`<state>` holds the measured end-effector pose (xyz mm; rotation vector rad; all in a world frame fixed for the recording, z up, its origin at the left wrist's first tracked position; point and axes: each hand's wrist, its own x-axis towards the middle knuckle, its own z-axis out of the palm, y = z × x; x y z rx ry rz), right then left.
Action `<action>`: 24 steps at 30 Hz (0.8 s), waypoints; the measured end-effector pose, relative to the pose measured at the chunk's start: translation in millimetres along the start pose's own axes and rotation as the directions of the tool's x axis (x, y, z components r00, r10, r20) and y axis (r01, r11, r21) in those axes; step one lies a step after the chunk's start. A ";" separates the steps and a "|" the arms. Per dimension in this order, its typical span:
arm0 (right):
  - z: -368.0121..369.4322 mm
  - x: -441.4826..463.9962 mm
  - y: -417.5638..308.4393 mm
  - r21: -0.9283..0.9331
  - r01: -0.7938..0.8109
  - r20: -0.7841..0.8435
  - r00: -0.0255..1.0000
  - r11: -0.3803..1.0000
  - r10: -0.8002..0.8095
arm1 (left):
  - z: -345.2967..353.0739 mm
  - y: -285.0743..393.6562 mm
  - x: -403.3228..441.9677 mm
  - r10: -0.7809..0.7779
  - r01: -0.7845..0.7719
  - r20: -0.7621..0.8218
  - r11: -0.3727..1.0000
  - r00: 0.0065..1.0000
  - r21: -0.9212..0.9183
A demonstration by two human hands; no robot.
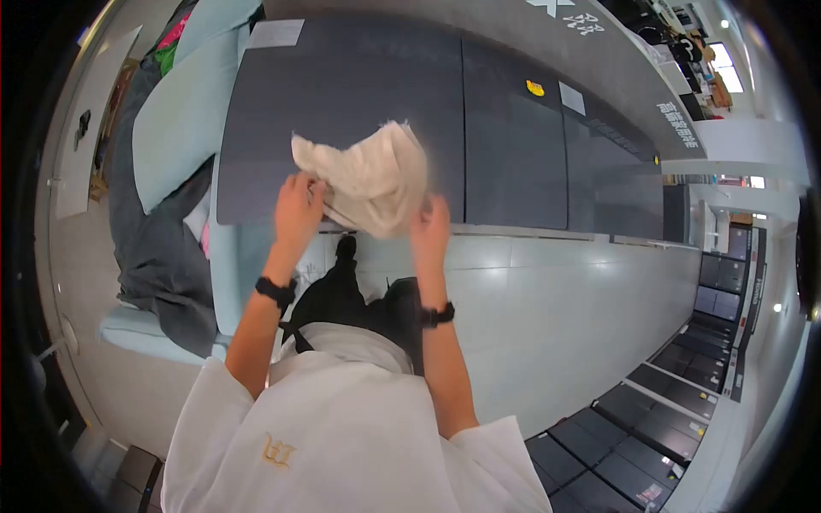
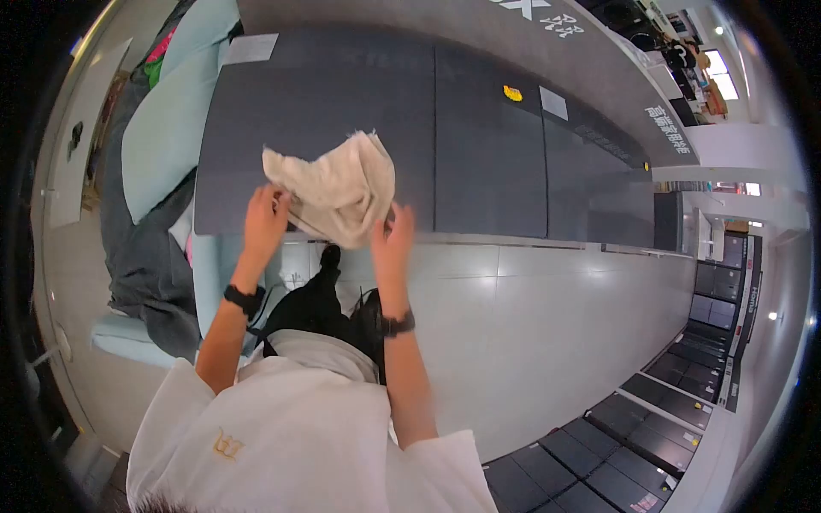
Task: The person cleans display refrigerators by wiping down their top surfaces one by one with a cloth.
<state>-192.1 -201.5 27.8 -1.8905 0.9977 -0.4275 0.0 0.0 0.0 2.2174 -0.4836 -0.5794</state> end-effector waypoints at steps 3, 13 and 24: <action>69.3 6.4 -11.6 -0.087 0.240 -0.030 0.970 0.967 -0.243 | -38.8 4.2 28.4 0.269 -0.215 -0.134 0.922 0.954 0.323; 48.7 32.9 -20.6 -0.419 0.274 0.038 0.958 0.866 -0.285 | -4.1 24.0 23.8 0.486 -0.328 -0.180 0.776 0.855 0.539; 21.8 74.6 -84.8 -0.046 0.307 0.213 0.933 0.951 -0.290 | -72.0 -8.6 -11.6 0.321 -0.305 0.010 0.887 0.947 0.346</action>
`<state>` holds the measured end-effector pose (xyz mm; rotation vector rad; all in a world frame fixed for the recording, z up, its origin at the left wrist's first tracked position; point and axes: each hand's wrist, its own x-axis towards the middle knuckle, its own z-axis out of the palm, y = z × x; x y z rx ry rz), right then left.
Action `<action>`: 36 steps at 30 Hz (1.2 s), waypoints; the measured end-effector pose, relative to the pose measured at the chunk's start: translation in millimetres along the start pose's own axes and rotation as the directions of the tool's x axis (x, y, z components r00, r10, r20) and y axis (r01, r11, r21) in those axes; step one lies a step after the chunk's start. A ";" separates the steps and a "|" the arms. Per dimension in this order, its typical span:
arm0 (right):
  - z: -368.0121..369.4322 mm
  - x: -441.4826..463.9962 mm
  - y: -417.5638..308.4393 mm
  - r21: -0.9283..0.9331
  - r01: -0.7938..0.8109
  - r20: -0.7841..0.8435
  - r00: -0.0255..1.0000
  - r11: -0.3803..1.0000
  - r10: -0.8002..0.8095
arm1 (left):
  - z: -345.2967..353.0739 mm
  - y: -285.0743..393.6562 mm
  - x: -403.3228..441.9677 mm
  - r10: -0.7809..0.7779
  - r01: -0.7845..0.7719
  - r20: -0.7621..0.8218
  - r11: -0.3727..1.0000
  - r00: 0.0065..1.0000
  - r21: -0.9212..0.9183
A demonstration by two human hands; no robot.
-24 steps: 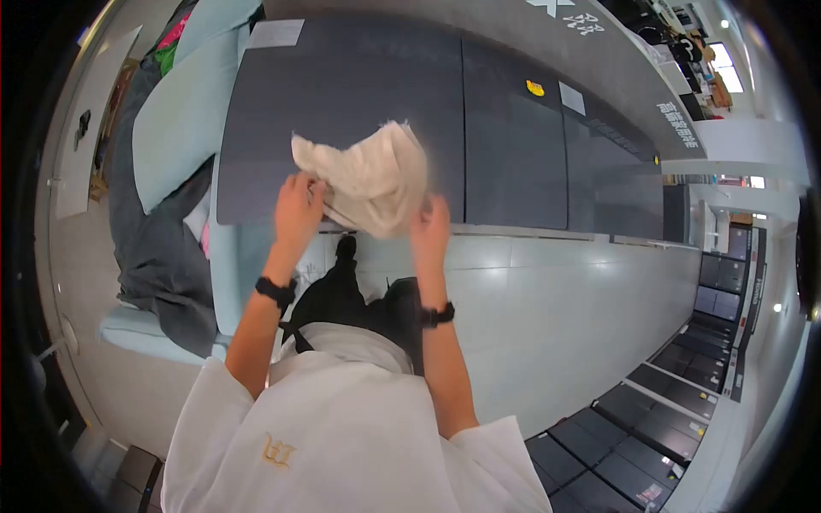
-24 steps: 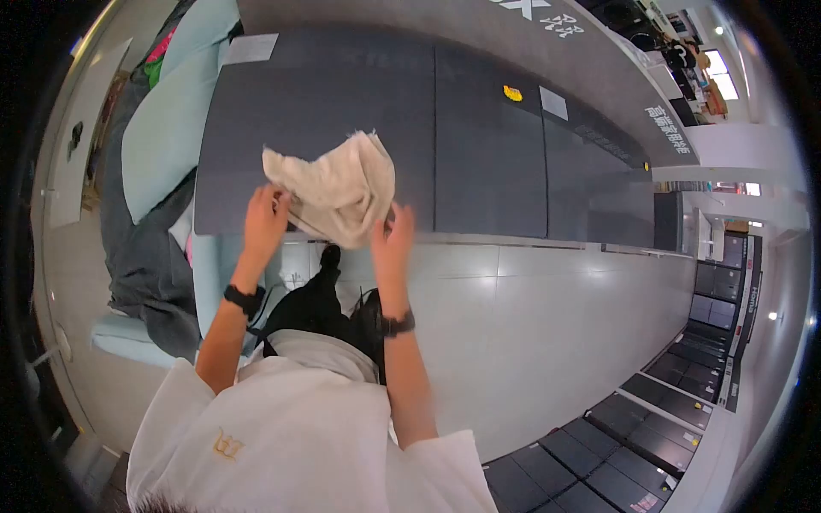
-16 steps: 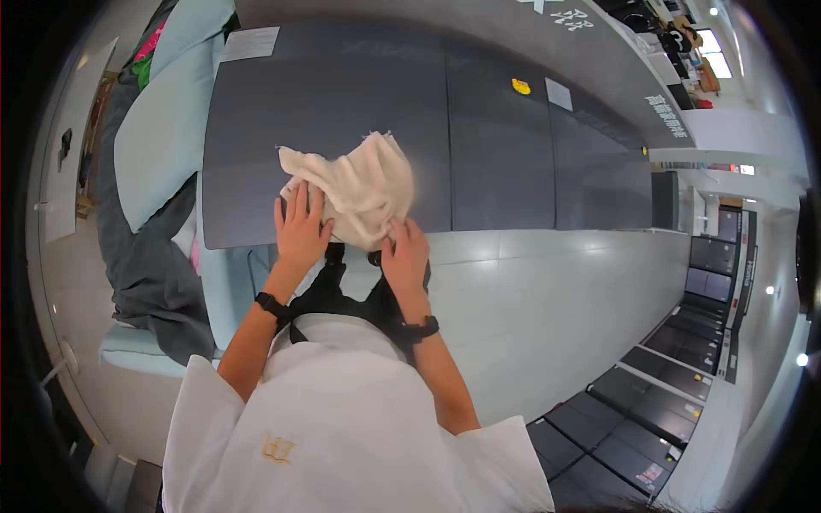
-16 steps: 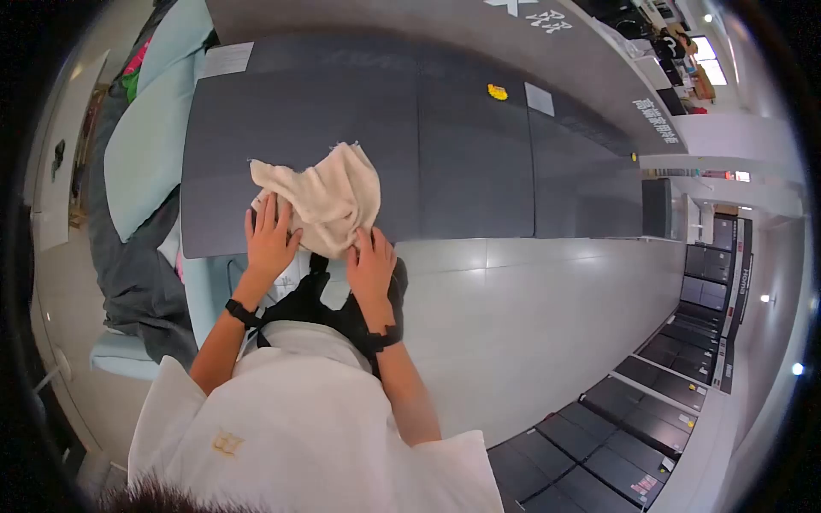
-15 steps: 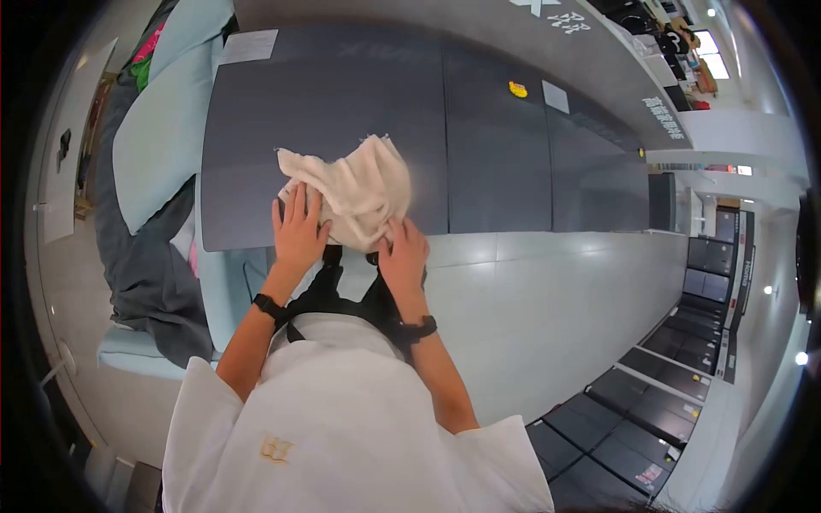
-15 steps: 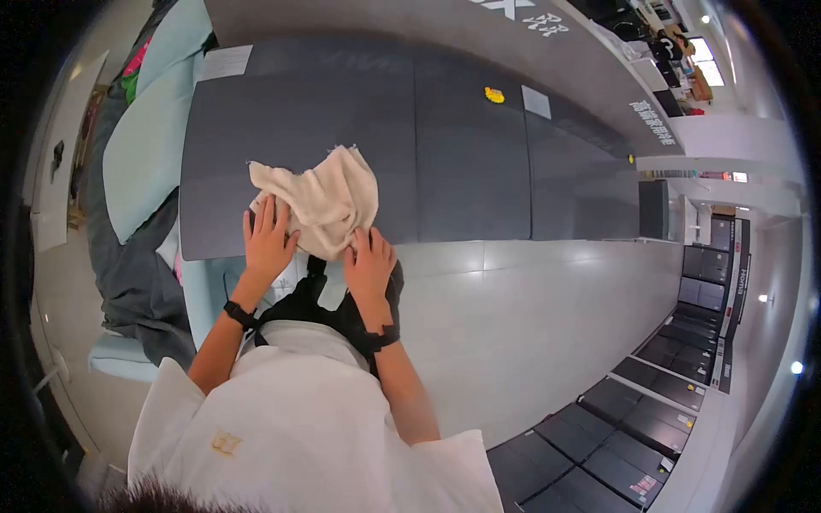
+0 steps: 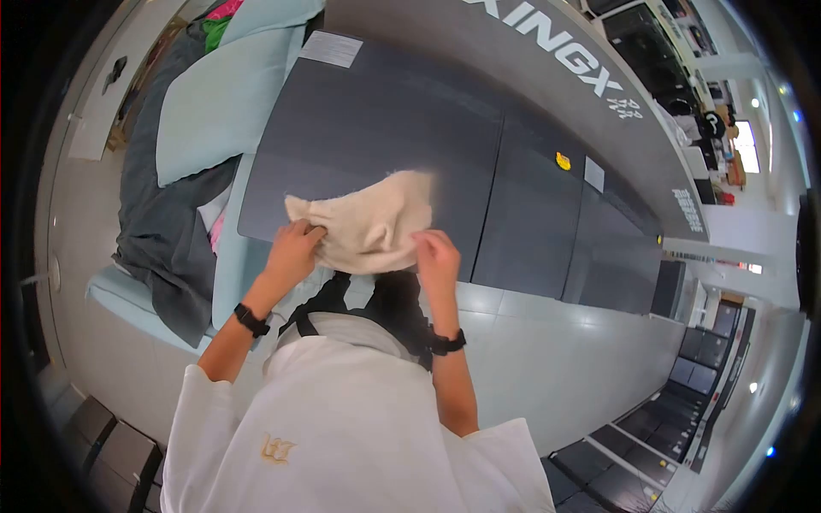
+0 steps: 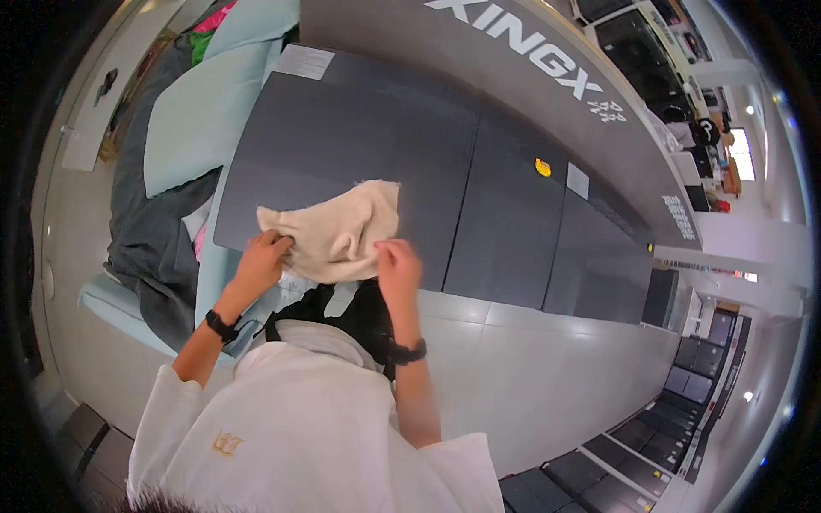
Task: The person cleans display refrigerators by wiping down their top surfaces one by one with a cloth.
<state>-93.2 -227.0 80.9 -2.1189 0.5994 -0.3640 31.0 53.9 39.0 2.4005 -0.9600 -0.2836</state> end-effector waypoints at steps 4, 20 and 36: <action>-34.6 -4.2 23.9 -0.020 -0.101 -0.051 0.994 0.995 0.100 | -3.9 4.1 -32.0 -0.175 0.167 0.093 0.982 0.980 0.090; 40.7 -45.0 66.7 -0.506 0.241 0.184 0.968 0.828 -0.169 | 91.1 49.1 72.5 0.145 -0.067 -0.241 0.950 0.960 0.304; 5.8 -64.6 103.6 -0.602 0.110 -0.111 0.969 0.791 -0.219 | 72.3 79.5 78.3 0.148 -0.156 -0.199 0.988 0.969 -0.022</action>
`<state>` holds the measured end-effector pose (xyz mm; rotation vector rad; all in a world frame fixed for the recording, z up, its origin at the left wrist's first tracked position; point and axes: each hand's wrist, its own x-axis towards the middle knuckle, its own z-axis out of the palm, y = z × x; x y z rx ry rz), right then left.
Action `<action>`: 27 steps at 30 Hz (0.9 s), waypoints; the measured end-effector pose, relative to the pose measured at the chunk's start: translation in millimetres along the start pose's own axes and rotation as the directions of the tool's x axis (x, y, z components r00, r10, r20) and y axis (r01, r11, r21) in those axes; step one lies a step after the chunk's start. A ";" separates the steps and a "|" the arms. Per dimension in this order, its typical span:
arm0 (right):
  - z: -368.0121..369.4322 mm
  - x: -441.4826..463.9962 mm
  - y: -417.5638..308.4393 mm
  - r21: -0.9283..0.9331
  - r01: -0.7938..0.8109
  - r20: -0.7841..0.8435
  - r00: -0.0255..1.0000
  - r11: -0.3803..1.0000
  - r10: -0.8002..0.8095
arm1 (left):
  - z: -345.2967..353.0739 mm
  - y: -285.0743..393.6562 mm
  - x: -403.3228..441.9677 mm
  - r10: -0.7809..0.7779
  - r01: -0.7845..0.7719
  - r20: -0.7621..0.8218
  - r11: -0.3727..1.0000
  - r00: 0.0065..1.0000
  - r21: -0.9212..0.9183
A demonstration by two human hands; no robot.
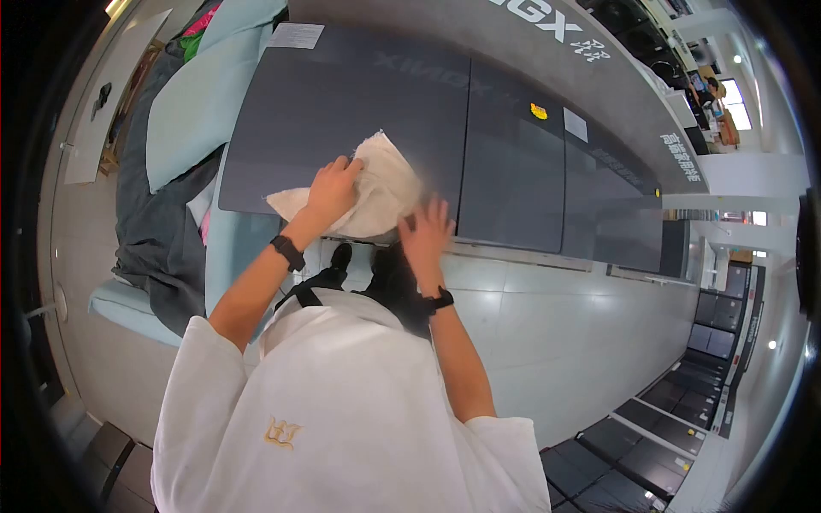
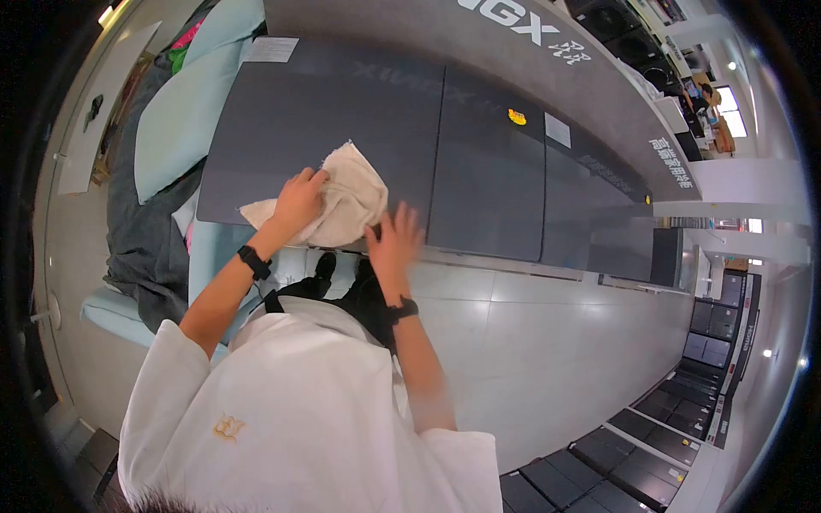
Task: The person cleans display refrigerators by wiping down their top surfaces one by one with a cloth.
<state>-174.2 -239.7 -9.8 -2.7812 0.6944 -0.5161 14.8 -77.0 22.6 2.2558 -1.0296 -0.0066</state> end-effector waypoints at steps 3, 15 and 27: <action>5.7 17.3 -38.6 0.400 -0.119 0.141 0.988 0.909 0.067 | -1.6 10.6 12.2 -0.020 0.024 0.046 0.994 0.999 -0.106; -98.9 86.0 25.0 0.726 -0.560 0.467 0.828 0.401 0.311 | -80.9 19.2 50.0 -0.085 0.076 -0.063 0.988 0.994 -0.135; -11.9 37.0 7.0 0.085 0.110 0.105 0.987 0.990 -0.119 | 19.6 -10.1 -28.6 0.080 -0.091 0.065 0.978 0.995 0.189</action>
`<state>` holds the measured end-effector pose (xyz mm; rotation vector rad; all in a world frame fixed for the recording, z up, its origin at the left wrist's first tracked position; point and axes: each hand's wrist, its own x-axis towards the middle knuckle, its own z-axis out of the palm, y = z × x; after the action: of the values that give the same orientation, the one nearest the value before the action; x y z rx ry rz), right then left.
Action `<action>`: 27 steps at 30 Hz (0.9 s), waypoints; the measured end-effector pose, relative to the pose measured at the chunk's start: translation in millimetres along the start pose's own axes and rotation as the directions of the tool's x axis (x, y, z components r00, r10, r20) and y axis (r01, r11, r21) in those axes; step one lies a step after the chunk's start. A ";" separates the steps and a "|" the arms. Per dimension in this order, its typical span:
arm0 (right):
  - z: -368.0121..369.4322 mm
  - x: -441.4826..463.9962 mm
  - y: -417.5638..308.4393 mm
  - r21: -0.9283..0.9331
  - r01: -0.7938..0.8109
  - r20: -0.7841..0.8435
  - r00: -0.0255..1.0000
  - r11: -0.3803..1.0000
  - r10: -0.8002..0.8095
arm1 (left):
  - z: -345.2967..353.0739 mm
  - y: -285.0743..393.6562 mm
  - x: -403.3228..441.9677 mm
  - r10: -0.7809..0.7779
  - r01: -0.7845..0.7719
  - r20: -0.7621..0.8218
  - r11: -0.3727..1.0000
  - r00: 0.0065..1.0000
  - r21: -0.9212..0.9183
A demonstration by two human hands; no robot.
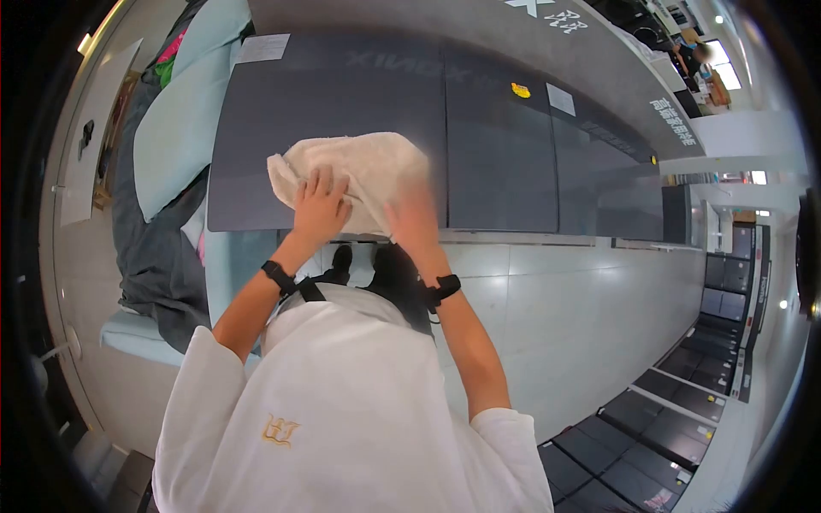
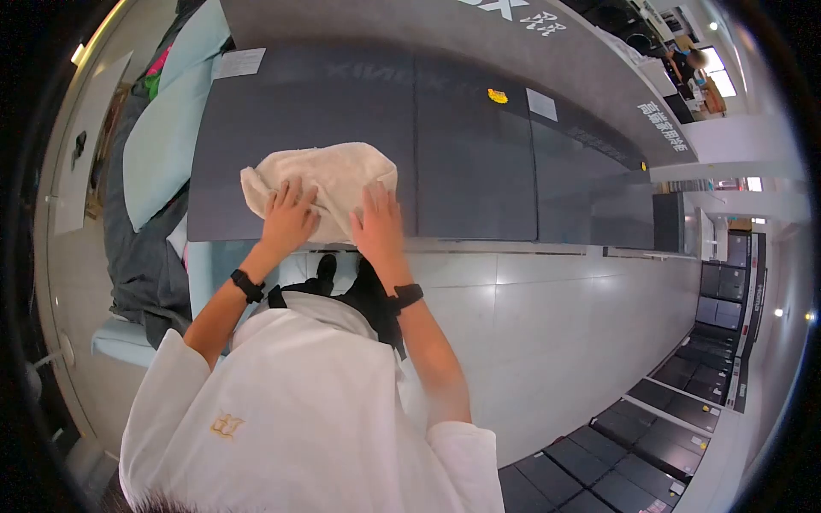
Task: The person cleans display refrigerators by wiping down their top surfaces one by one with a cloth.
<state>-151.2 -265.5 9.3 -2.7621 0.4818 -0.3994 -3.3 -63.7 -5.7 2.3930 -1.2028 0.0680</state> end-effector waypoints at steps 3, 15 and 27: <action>27.1 -2.5 1.3 -0.110 0.000 0.004 1.000 0.994 0.001 | 5.2 2.0 -8.9 0.013 -0.013 -0.003 0.991 1.000 0.133; 49.3 29.5 -38.7 0.087 0.154 -0.014 0.988 0.984 -0.153 | -1.8 1.1 -9.3 -0.008 0.006 0.035 0.997 0.999 0.072; 34.8 77.1 6.5 -0.114 -0.121 0.039 0.991 0.986 0.127 | -9.0 -0.4 5.0 -0.250 0.228 0.098 0.954 0.963 0.192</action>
<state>-72.1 -290.9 -8.1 -2.8215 0.6799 -0.2859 1.5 -63.4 3.3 2.7192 -0.9838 -0.0497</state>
